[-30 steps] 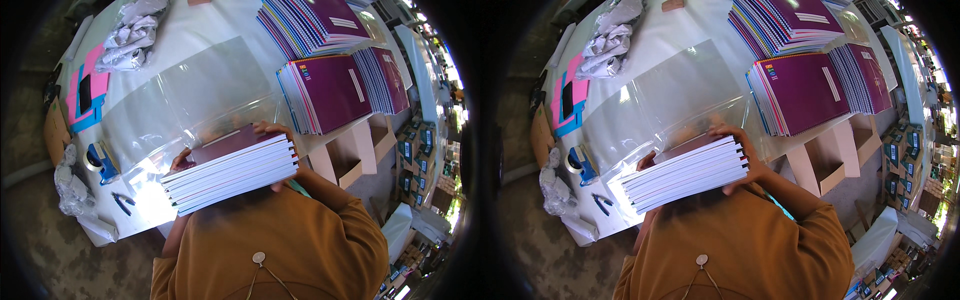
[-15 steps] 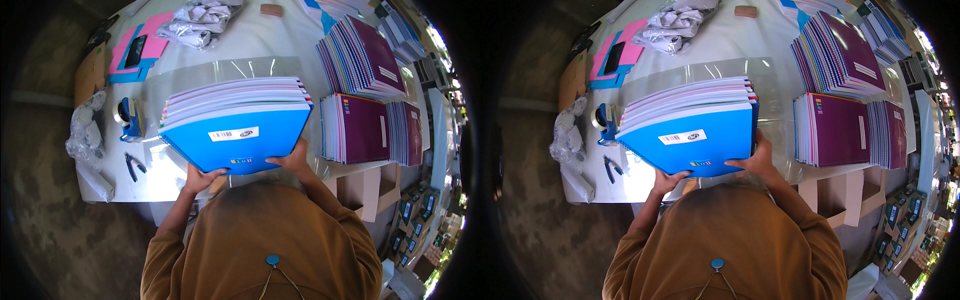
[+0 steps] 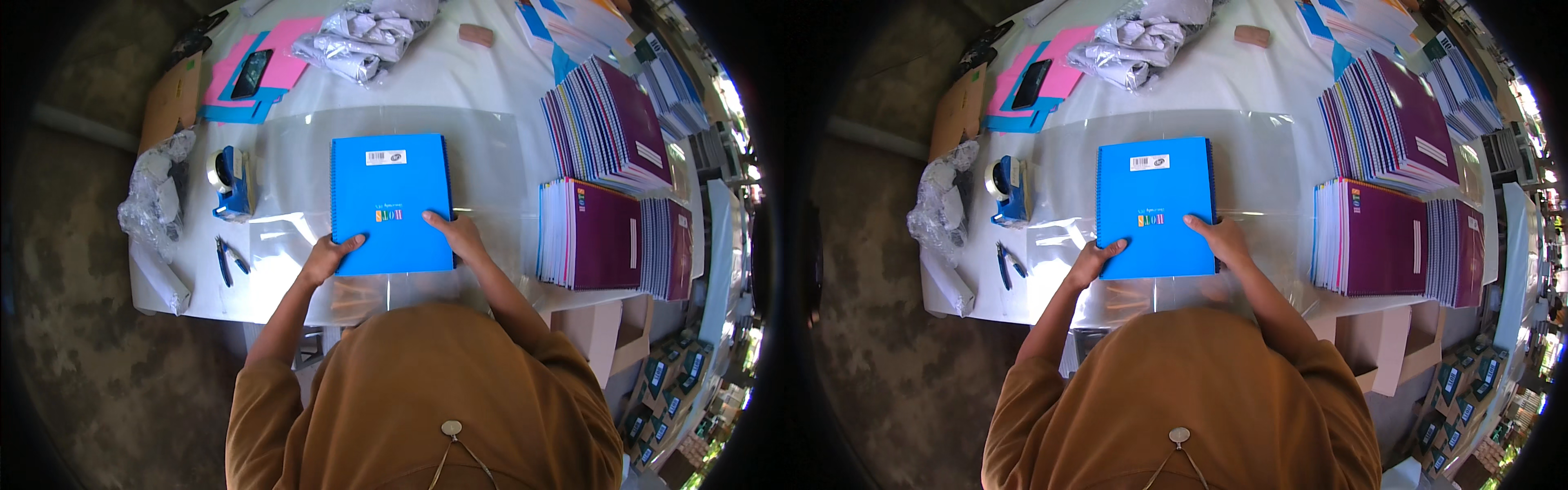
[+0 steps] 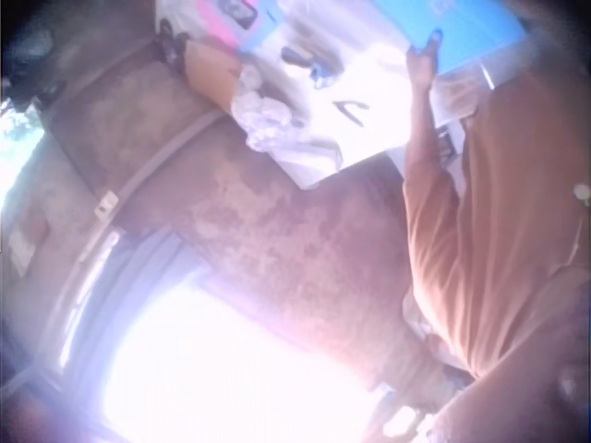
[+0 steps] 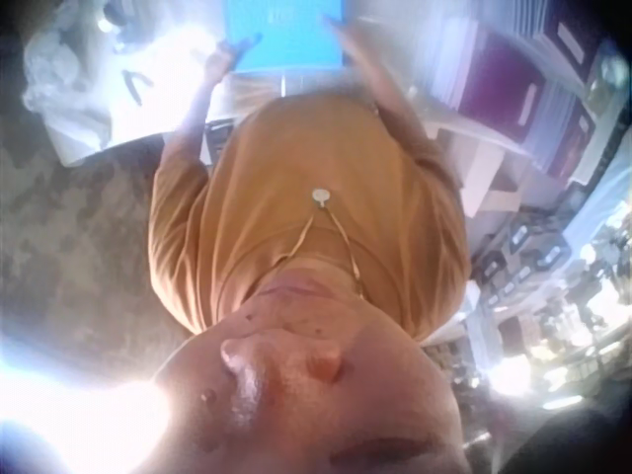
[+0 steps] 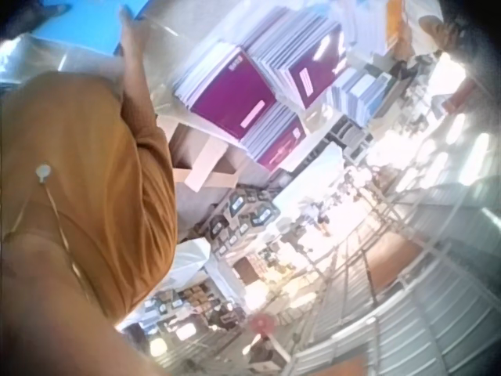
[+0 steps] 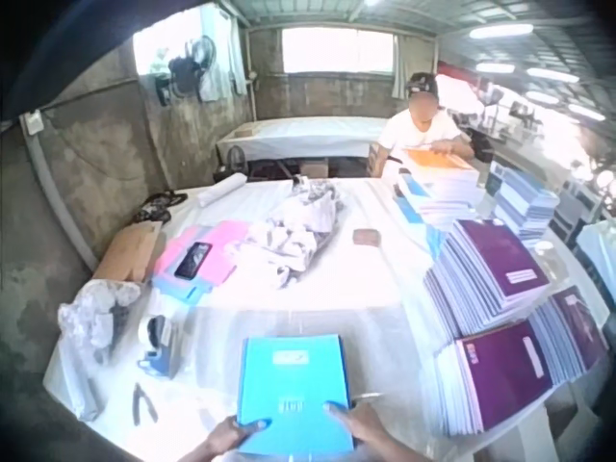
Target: The person places stacks of notebooks into individual plastic sleeves one at a time and then moves them aside.
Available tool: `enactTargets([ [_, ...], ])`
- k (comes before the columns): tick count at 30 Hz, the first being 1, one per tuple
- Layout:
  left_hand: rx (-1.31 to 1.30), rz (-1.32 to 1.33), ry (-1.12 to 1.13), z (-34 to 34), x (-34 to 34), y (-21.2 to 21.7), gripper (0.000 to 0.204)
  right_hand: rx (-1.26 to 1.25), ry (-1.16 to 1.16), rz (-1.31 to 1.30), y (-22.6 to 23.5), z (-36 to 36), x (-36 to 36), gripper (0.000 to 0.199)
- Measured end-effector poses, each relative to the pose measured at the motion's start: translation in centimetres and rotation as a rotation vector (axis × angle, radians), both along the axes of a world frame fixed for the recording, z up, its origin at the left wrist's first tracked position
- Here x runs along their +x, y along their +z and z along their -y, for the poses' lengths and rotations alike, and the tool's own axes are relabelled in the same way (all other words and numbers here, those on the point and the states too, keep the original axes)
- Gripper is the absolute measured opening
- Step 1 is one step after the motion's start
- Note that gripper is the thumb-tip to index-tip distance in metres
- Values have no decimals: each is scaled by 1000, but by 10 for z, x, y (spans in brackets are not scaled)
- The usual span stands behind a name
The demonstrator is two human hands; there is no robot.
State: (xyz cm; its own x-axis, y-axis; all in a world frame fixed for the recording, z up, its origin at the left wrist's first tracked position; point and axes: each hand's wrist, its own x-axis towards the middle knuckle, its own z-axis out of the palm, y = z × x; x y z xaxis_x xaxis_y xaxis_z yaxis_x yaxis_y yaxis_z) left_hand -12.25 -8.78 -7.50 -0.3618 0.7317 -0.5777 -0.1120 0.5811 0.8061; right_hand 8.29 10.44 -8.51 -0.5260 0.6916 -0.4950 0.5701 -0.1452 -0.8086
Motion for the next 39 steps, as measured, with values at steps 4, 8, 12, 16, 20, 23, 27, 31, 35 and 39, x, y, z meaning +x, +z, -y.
enactTargets([
  [4, -33, 27, -20, -3, -2, 1, 90, -36, -8, -30, 6, 0, 0, 74],
  [8, -83, -10, -17, -7, 0, 11, 86, 21, 86, 24, 3, -6, 6, 73],
  [12, 16, -5, 40, 3, 12, 36, 77, 72, 30, -54, 20, 8, 14, 73],
  [16, 26, -50, 94, 18, 28, 22, 72, 115, 31, -80, 24, 18, 21, 73],
  [20, -28, -46, 64, 10, 23, 6, 73, 41, 11, 9, 1, 12, 19, 73],
  [23, -27, -27, 53, 8, 16, -3, 74, 41, -8, 10, 2, 12, 16, 74],
  [27, -164, -283, 9, 6, 9, -4, 74, 119, 72, 80, 21, 11, 10, 66],
  [31, -455, -827, 20, 6, 3, 34, 65, 580, -15, 432, 27, 0, 44, 50],
  [35, -559, -1462, 526, 67, -53, -53, 60, 1254, -259, 805, -47, -9, 112, 41],
  [39, -380, -1385, 573, 44, -43, -71, 35, 1165, -317, 353, -52, 6, 92, 28],
])
